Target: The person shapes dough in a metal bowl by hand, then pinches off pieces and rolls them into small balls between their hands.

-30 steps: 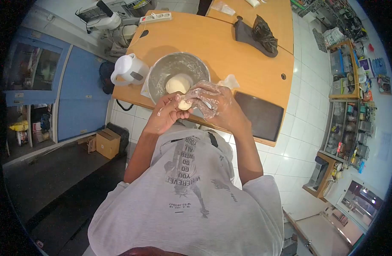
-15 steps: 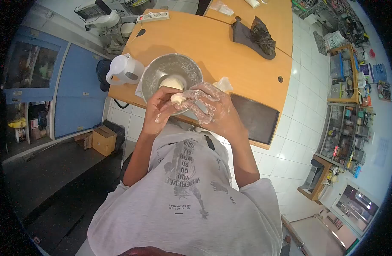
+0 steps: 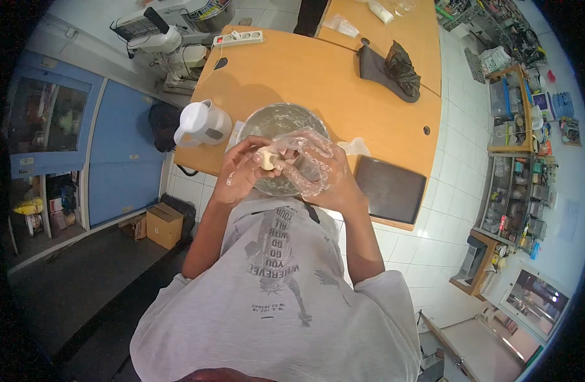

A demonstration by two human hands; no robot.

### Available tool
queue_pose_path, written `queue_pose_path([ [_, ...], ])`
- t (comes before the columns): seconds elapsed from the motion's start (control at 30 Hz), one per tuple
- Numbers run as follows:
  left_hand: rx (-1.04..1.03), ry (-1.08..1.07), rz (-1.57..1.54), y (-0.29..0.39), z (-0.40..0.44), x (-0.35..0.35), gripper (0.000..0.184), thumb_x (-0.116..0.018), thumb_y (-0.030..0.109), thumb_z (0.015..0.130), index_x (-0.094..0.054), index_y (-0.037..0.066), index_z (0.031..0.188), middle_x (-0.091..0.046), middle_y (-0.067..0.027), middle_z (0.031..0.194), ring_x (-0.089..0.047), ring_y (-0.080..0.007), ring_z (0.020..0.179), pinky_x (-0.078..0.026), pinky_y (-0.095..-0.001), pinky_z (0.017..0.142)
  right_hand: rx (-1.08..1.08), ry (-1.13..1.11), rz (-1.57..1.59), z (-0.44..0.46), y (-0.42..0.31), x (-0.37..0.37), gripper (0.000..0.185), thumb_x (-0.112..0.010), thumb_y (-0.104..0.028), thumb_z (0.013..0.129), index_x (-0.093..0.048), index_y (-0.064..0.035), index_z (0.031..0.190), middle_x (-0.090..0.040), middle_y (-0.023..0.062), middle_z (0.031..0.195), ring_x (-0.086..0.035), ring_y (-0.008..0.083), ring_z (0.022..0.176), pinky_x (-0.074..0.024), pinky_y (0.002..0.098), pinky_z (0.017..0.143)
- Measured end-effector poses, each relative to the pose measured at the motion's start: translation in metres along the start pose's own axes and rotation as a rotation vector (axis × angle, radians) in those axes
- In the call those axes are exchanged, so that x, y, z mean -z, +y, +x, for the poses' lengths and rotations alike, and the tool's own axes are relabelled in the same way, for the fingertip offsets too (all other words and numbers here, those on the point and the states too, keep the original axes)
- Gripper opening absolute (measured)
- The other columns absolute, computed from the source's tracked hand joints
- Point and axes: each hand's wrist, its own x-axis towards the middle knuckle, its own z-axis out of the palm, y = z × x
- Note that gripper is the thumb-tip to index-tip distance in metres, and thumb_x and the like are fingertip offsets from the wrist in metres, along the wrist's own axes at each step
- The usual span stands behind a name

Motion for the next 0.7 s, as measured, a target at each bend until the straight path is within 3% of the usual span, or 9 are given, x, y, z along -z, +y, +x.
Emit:
queue_pose_path([
  [0.13,0.063,-0.045,-0.025,0.02,0.004,0.021,0.036,-0.063,0.019,0.105,-0.058,-0.004,0.133,-0.07,-0.0149,0.117,-0.074,-0.0253,0.1,-0.064,-0.0355,0.086,0.04,-0.03,-0.023,0.02,-0.007,-0.009,0.03,-0.084,-0.005,0.077,-0.076,-0.005,0.105,-0.075,0.0141,0.106,-0.075,0.0276,0.091,-0.0597,0.0376,0.078],
  [0.2,0.067,-0.071,-0.035,0.021,0.006,0.038,0.036,-0.062,0.02,0.105,-0.059,-0.004,0.132,-0.07,-0.0146,0.115,-0.073,-0.0246,0.1,-0.064,-0.0358,0.086,-0.006,-0.136,-0.065,0.025,-0.005,-0.016,0.024,-0.078,-0.007,0.083,-0.078,-0.0104,0.107,-0.073,0.0112,0.118,-0.073,0.0317,0.101,-0.058,0.0438,0.087],
  [0.37,0.082,-0.053,0.01,0.037,0.007,0.063,0.037,-0.065,0.025,0.104,-0.062,-0.004,0.127,-0.071,-0.0144,0.113,-0.073,-0.0233,0.093,-0.062,-0.034,0.081,0.075,-0.103,-0.12,0.054,-0.013,-0.046,0.028,-0.081,-0.004,0.077,-0.079,-0.0083,0.104,-0.075,0.0107,0.106,-0.074,0.0291,0.095,-0.0593,0.038,0.081],
  [0.47,0.067,-0.045,0.003,0.053,0.006,0.075,0.035,-0.066,0.023,0.103,-0.062,-0.002,0.127,-0.07,-0.0127,0.115,-0.071,-0.0216,0.102,-0.061,-0.0351,0.086,0.083,-0.073,-0.126,0.065,-0.008,-0.069,0.025,-0.081,-0.006,0.078,-0.079,-0.0086,0.103,-0.075,0.0105,0.105,-0.073,0.0292,0.096,-0.059,0.0386,0.083],
  [0.53,0.023,-0.025,-0.036,0.071,0.006,0.079,0.032,-0.068,0.013,0.101,-0.061,-0.002,0.129,-0.067,-0.012,0.12,-0.067,-0.0194,0.113,-0.059,-0.0361,0.098,0.084,-0.031,-0.111,0.075,-0.015,-0.079,0.024,-0.082,-0.008,0.079,-0.079,-0.0089,0.103,-0.076,0.0101,0.105,-0.073,0.029,0.096,-0.0589,0.0389,0.083],
  [0.6,-0.003,-0.012,0.036,0.078,0.006,0.092,0.032,-0.07,0.01,0.1,-0.061,-0.001,0.128,-0.068,-0.0108,0.12,-0.066,-0.0187,0.112,-0.056,-0.0354,0.1,-0.07,-0.009,0.008,0.087,-0.036,-0.083,0.025,-0.078,-0.008,0.082,-0.079,-0.0115,0.107,-0.075,0.0108,0.114,-0.072,0.0337,0.102,-0.0589,0.0426,0.089],
  [0.7,-0.021,-0.012,0.163,0.09,0.008,0.106,0.033,-0.073,0.006,0.096,-0.062,0.0,0.127,-0.068,-0.0093,0.12,-0.065,-0.0173,0.113,-0.051,-0.0339,0.104,-0.015,-0.037,-0.076,0.091,-0.031,-0.097,0.028,-0.081,-0.01,0.081,-0.078,-0.0119,0.109,-0.075,0.0099,0.111,-0.072,0.032,0.101,-0.0595,0.0411,0.089],
])
